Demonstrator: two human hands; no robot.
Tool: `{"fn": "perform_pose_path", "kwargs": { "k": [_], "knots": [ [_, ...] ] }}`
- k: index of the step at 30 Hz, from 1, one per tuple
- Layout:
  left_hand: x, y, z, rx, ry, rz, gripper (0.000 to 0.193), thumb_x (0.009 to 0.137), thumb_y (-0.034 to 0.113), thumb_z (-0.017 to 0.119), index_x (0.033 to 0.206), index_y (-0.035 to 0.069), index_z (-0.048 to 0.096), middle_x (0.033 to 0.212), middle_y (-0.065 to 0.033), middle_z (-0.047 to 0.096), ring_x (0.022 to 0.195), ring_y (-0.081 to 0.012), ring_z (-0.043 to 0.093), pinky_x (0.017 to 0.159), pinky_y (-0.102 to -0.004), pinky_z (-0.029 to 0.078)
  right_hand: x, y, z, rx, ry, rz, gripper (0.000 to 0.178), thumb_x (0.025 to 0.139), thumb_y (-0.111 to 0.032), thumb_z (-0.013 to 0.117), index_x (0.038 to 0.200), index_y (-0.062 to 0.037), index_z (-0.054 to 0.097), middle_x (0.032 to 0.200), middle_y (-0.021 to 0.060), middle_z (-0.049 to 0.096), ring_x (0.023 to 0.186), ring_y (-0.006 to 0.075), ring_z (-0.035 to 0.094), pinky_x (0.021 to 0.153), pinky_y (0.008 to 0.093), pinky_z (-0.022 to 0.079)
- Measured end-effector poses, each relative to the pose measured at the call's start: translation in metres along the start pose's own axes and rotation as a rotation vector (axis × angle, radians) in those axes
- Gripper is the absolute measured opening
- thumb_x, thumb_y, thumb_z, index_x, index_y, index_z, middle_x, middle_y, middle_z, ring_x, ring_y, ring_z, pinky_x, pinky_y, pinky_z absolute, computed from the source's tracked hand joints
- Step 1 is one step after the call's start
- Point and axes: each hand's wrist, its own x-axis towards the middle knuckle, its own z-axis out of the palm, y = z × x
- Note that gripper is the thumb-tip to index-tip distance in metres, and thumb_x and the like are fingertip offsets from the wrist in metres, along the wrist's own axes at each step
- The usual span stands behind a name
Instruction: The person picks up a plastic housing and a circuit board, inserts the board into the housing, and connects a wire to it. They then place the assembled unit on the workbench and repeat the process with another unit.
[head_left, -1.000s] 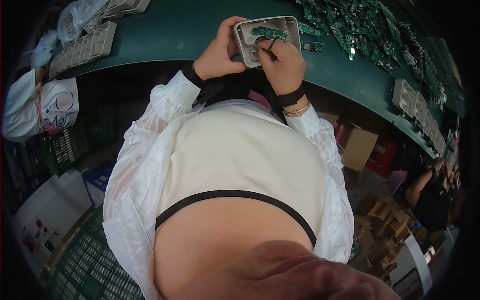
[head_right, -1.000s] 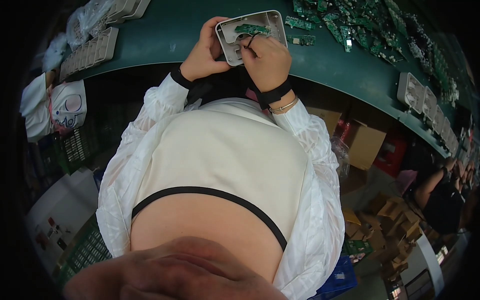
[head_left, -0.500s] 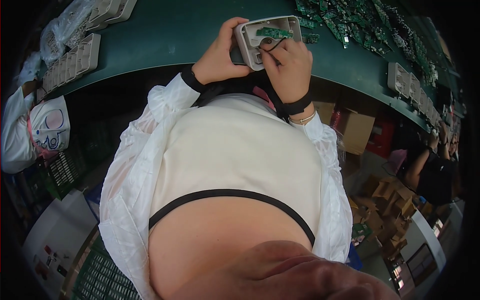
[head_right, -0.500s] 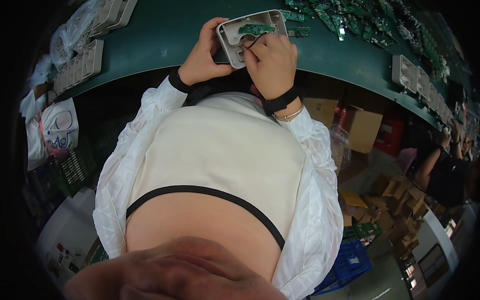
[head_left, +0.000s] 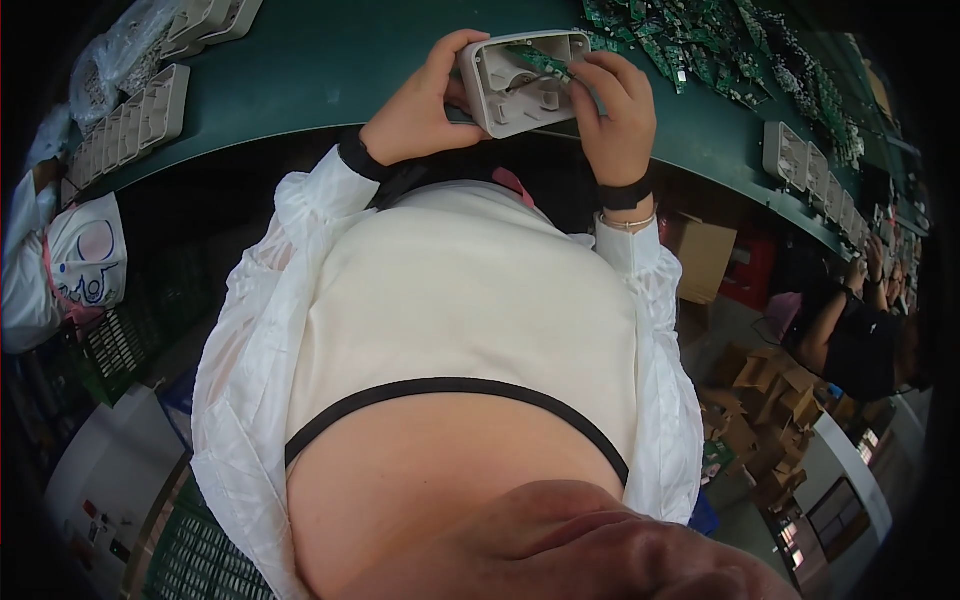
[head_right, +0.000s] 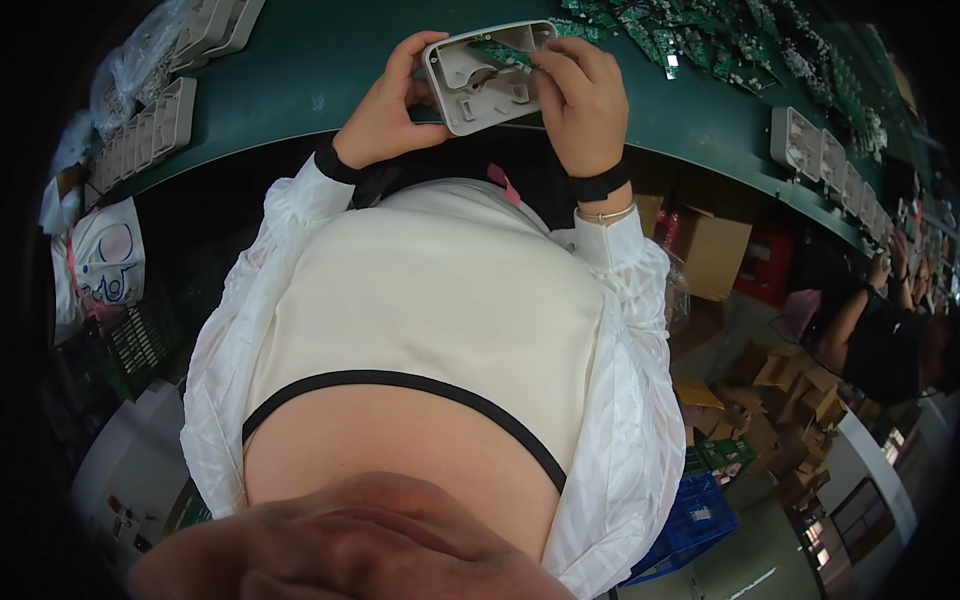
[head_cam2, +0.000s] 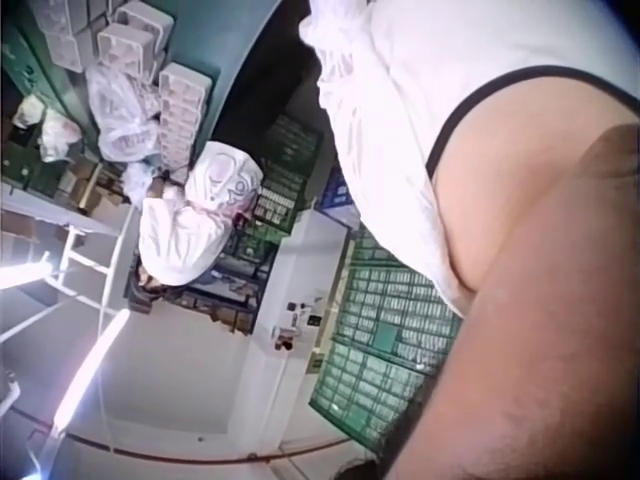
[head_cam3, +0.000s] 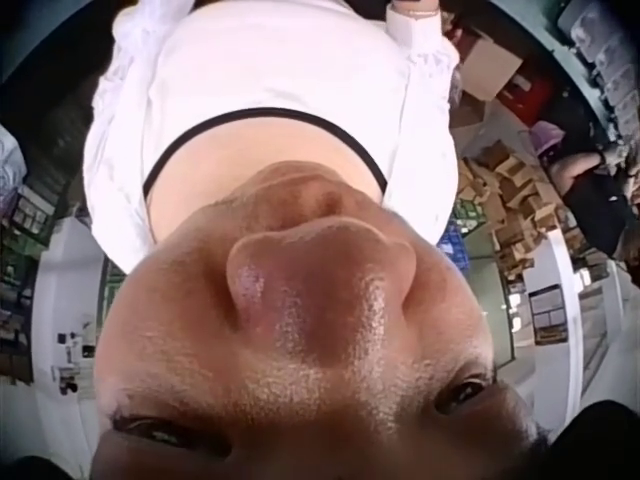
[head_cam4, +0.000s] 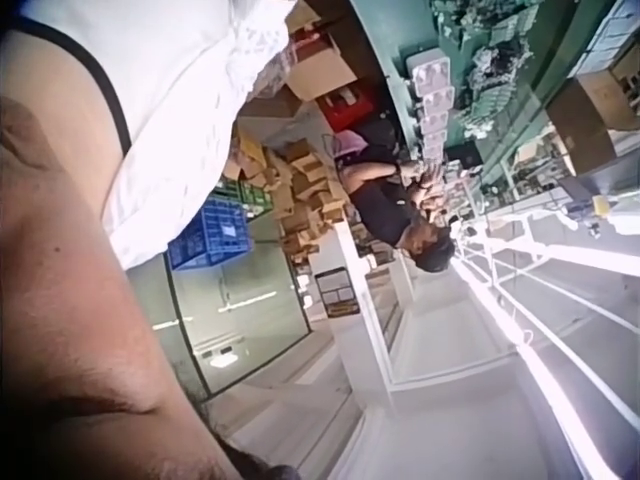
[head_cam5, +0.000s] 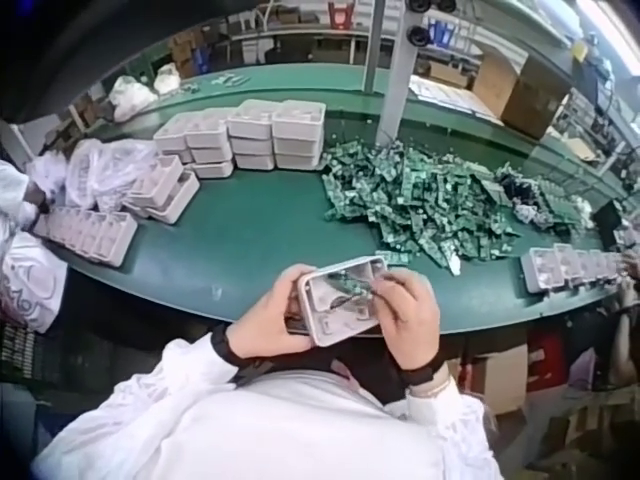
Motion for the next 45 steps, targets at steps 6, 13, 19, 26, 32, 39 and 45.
{"fn": "perform_pose_path", "kwargs": {
  "k": [6,13,19,26,32,39,45],
  "knots": [
    [0.003,0.004,-0.008,0.007,-0.019,-0.095,0.107,0.070,0.006,0.091,0.155,0.012,0.027,0.130,-0.0187,0.059,0.089,-0.0242,0.074,0.082,-0.0348,0.061,0.011,-0.003,-0.019,0.063,-0.030,-0.272,0.026,0.082,0.006,0.072,0.105,-0.0061,0.072,0.107,0.0091,0.071,0.101,0.0320,0.067,0.089,0.0402,0.052],
    [0.009,0.009,-0.010,0.003,-0.020,-0.170,0.107,0.070,-0.003,0.088,0.157,0.010,0.026,0.143,-0.0177,0.053,0.090,-0.0207,0.074,0.077,-0.0295,0.059,-0.005,-0.036,-0.026,0.011,-0.215,-0.257,0.028,0.080,0.005,0.074,0.106,-0.0063,0.072,0.106,0.0085,0.071,0.099,0.0313,0.067,0.088,0.0420,0.050],
    [0.008,0.020,-0.006,0.024,0.016,-0.204,0.107,0.069,-0.002,0.089,0.156,0.009,0.028,0.138,-0.0151,0.057,0.086,-0.0163,0.071,0.072,-0.0263,0.056,-0.025,-0.032,-0.013,0.091,-0.215,-0.173,0.029,0.079,0.002,0.076,0.107,-0.0066,0.072,0.107,0.0076,0.071,0.097,0.0295,0.066,0.083,0.0412,0.048],
    [0.013,0.023,-0.004,-0.181,-0.009,-0.028,0.097,0.075,-0.003,0.086,0.151,0.007,0.028,0.108,-0.0058,0.062,0.086,-0.0097,0.065,0.071,-0.0260,0.055,-0.024,-0.036,-0.016,0.169,-0.298,-0.133,0.024,0.079,-0.002,0.078,0.103,-0.0067,0.073,0.108,0.0063,0.072,0.098,0.0281,0.067,0.082,0.0389,0.048],
    [0.010,0.025,-0.004,-0.201,0.015,-0.306,0.101,0.072,-0.006,0.087,0.152,0.007,0.027,0.112,-0.0056,0.061,0.086,-0.0102,0.065,0.072,-0.0266,0.056,-0.025,-0.037,-0.013,0.209,-0.314,-0.103,0.022,0.081,-0.004,0.079,0.102,-0.0075,0.074,0.108,0.0068,0.073,0.095,0.0292,0.067,0.082,0.0383,0.049],
    [0.005,0.005,-0.005,0.113,0.027,-0.213,0.107,0.066,0.008,0.094,0.152,0.006,0.031,0.118,-0.0152,0.066,0.081,-0.0168,0.071,0.072,-0.0279,0.057,-0.024,-0.032,-0.001,0.422,-0.274,0.227,0.027,0.081,-0.009,0.084,0.105,-0.0035,0.073,0.102,0.0092,0.071,0.086,0.0269,0.069,0.072,0.0333,0.055],
    [0.005,0.000,-0.005,-0.013,0.055,-0.198,0.105,0.065,0.010,0.095,0.149,0.005,0.034,0.115,-0.0125,0.066,0.080,-0.0136,0.067,0.072,-0.0266,0.056,-0.016,-0.030,-0.001,0.447,-0.312,0.279,0.029,0.081,-0.012,0.084,0.107,-0.0027,0.072,0.099,0.0102,0.071,0.084,0.0233,0.069,0.069,0.0313,0.056]
  ]
}}
